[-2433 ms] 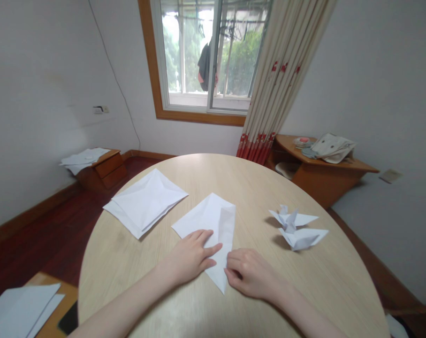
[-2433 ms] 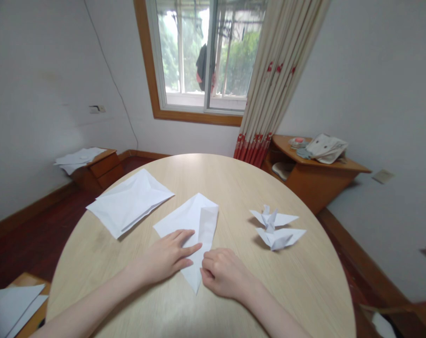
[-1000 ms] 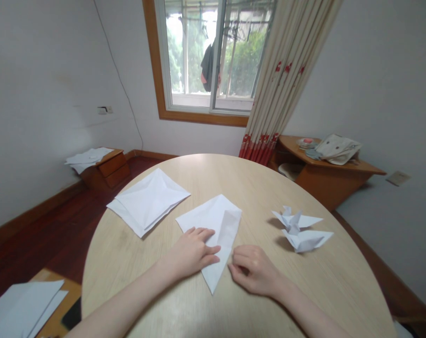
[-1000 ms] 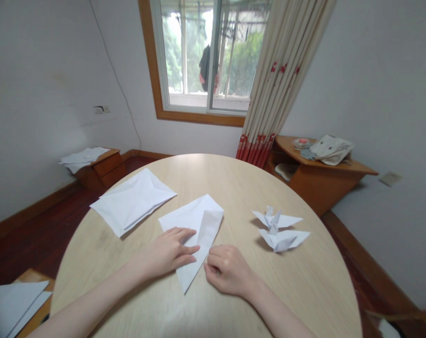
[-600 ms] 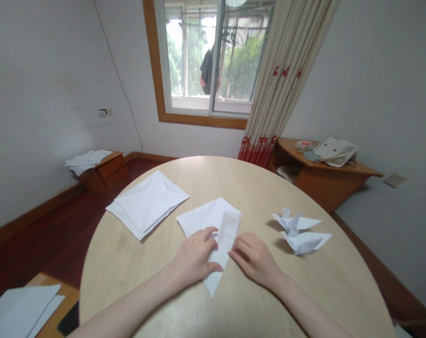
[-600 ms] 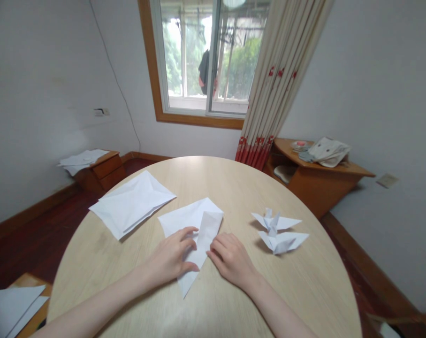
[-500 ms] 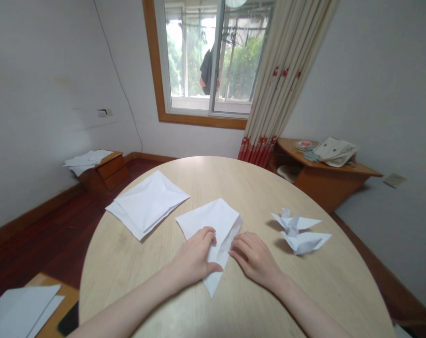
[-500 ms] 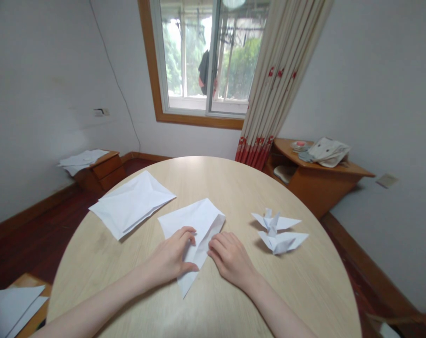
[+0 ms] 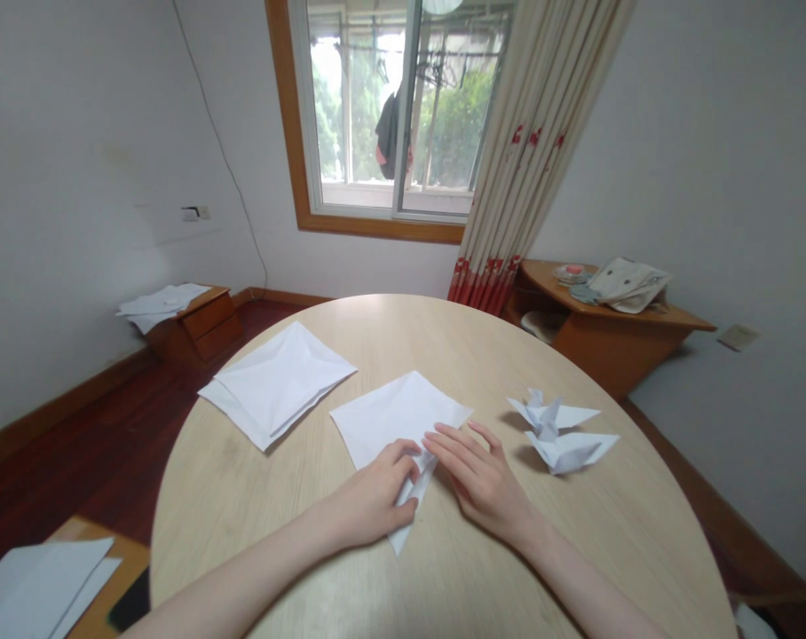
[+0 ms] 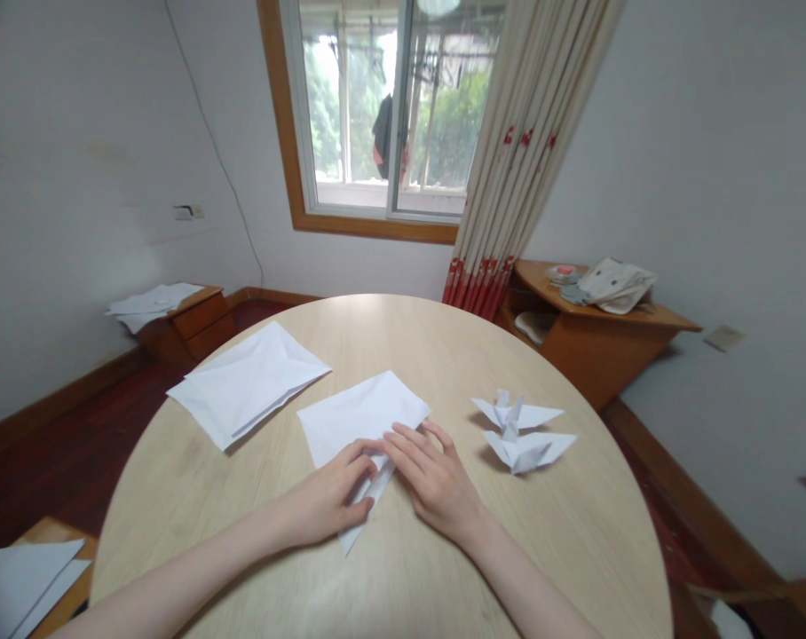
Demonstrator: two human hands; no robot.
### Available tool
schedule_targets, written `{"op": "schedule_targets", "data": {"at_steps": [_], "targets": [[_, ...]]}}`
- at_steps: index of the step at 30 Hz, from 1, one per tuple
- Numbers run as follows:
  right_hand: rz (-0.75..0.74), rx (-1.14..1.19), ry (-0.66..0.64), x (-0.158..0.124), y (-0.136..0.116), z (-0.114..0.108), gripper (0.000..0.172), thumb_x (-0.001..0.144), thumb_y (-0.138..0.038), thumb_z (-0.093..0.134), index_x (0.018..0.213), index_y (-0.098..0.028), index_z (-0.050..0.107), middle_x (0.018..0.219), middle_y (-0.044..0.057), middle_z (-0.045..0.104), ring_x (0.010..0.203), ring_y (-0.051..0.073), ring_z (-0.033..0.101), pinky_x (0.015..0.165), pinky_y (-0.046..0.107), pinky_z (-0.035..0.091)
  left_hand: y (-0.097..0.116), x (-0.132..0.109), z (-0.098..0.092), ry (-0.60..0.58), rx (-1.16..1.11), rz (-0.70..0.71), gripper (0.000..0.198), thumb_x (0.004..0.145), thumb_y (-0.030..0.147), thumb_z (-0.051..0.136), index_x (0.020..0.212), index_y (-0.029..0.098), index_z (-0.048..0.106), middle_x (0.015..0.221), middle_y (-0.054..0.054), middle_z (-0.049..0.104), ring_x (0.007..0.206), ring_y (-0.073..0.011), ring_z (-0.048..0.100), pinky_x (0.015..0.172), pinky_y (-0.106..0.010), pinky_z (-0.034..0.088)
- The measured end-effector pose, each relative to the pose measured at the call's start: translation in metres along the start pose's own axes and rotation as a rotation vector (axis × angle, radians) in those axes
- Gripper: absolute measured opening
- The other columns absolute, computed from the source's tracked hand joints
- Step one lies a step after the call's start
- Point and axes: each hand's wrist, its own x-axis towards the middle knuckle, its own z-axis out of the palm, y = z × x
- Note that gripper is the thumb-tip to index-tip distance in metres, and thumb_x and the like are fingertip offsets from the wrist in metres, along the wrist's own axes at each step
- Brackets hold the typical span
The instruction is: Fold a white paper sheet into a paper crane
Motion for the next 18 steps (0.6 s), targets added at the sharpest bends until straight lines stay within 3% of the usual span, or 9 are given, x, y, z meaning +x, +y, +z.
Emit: {"op": "schedule_targets", "data": {"at_steps": [5, 8, 11, 18], "targets": [[-0.018, 0.056, 0.006, -0.002, 0.005, -0.004, 0.038, 0.086, 0.001, 0.039, 0.11, -0.019, 0.062, 0.094, 0.004, 0.073, 0.096, 0.018, 0.065, 0.101, 0.043, 0.029, 0.006, -0.001, -0.002, 0.015, 0.071, -0.002, 0.022, 0.078, 0.005, 0.052, 0.095, 0.019, 0.051, 0.13, -0.012, 0.049, 0.121, -0.0225, 0.051, 0.103, -0.035, 0.041], [-0.023, 0.092, -0.068, -0.001, 0.009, -0.007, 0.031, 0.088, -0.003, 0.041, 0.102, -0.017, 0.065, 0.087, 0.006, 0.072, 0.086, 0.019, 0.065, 0.089, 0.041, 0.041, 0.01, -0.002, -0.005, 0.003, 0.127, -0.011, 0.019, 0.08, 0.012, 0.057, 0.097, 0.019, 0.051, 0.128, -0.012, 0.051, 0.118, -0.025, 0.052, 0.102, -0.039, 0.042], [-0.016, 0.145, -0.145, -0.003, 0.011, -0.008, 0.031, 0.089, -0.006, 0.042, 0.102, -0.018, 0.068, 0.093, 0.009, 0.073, 0.09, 0.02, 0.066, 0.08, 0.037, 0.05, 0.01, -0.003, -0.006, -0.014, 0.181, -0.004, 0.024, 0.078, 0.018, 0.063, 0.098, 0.019, 0.05, 0.127, -0.013, 0.052, 0.118, -0.0276, 0.051, 0.105, -0.044, 0.039], [0.115, 0.303, -0.341, -0.011, 0.013, -0.003, 0.034, 0.087, -0.01, 0.053, 0.114, -0.022, 0.069, 0.118, 0.008, 0.068, 0.11, 0.021, 0.065, 0.093, 0.038, 0.053, 0.005, -0.003, -0.004, -0.081, 0.225, 0.034, 0.03, 0.078, 0.023, 0.063, 0.105, 0.018, 0.05, 0.135, -0.015, 0.049, 0.136, -0.0322, 0.037, 0.115, -0.05, 0.024]]}}
